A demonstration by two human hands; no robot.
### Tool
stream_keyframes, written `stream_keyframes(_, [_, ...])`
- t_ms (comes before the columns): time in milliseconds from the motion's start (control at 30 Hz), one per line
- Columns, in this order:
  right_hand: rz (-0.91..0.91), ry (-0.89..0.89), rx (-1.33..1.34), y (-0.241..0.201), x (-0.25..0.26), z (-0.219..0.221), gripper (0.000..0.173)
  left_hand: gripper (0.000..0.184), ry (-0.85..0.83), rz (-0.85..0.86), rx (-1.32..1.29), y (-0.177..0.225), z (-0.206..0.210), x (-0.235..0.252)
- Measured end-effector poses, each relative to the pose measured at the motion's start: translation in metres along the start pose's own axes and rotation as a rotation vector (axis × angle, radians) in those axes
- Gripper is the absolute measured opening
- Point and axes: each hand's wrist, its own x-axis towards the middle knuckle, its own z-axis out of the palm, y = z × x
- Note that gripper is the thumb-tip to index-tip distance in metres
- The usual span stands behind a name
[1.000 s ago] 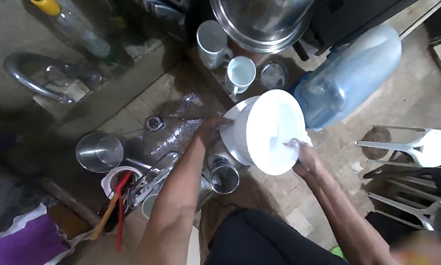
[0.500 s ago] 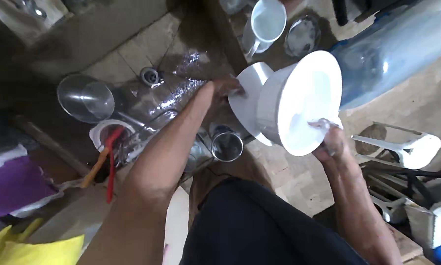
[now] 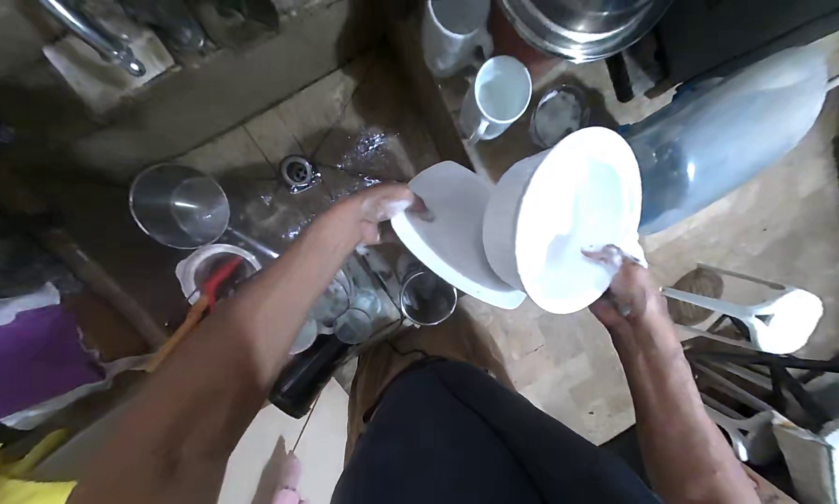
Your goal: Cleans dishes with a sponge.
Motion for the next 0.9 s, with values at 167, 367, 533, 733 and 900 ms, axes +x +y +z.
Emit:
stream_keyframes(167, [-0.010,-0.027,0.056,0.006,0.006,0.003,0.016,0.013,0.130,-0.011,-0.041,-0.009,-0.026,-0.021])
stream_keyframes(367, [0.008,-0.019,0.138,0.024,0.020,0.011,0.019,0.027,0.271,0.026,-0.143,-0.022,-0.077,-0.035])
stream_keyframes(533, [0.039,0.098,0.122,0.044,0.032,0.031,0.019,0.023,0.506,0.131,-0.241,-0.026,-0.110,-0.068])
stream_keyframes(733, [0.064,0.218,0.020,0.073,0.058,0.049,0.041,0.035,0.643,0.298,-0.376,-0.058,-0.151,-0.057])
stream_keyframes(900, [0.044,0.235,-0.064,0.079,0.064,0.055,0.044,0.039,0.632,0.376,-0.494,-0.075,-0.158,-0.044])
